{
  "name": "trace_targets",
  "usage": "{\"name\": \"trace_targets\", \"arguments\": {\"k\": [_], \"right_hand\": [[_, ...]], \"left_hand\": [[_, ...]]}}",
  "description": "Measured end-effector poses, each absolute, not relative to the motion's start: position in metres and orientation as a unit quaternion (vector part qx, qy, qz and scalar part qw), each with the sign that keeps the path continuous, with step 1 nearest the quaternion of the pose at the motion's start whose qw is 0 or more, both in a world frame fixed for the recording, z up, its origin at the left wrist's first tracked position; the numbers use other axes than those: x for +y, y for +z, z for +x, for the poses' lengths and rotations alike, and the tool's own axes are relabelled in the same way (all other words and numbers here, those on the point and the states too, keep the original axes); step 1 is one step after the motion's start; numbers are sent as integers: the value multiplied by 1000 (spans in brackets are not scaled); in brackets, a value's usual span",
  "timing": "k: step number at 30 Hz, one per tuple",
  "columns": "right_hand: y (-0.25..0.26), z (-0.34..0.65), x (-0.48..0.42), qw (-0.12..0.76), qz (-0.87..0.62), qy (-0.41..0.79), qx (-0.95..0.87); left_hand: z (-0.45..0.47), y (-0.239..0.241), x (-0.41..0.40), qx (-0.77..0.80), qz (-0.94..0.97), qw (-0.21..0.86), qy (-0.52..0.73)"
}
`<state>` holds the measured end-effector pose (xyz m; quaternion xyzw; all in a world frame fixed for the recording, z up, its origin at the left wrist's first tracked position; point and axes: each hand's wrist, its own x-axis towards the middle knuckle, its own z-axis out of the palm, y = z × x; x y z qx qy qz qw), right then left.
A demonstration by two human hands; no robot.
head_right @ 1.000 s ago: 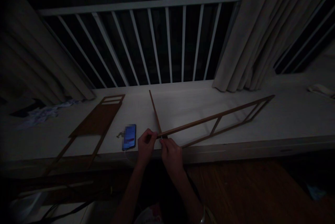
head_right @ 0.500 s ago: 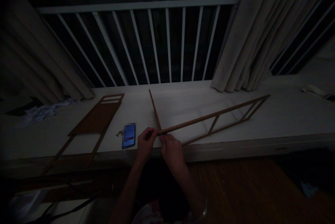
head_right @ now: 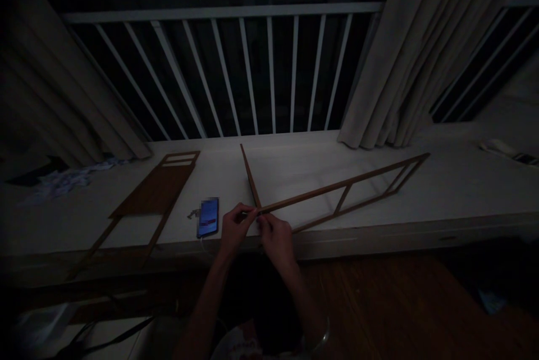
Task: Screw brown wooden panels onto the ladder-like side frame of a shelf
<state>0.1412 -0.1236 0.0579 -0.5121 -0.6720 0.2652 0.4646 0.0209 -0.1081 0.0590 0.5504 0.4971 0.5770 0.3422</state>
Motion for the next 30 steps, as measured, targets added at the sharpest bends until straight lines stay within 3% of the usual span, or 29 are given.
{"name": "trace_targets", "arguments": {"k": [18, 30], "right_hand": [[33, 136, -118, 523, -406, 484, -572], [34, 134, -123, 549, -385, 552, -496]], "left_hand": [[17, 56, -113, 484, 560, 337, 582], [20, 48, -117, 503, 576, 305, 568]]}}
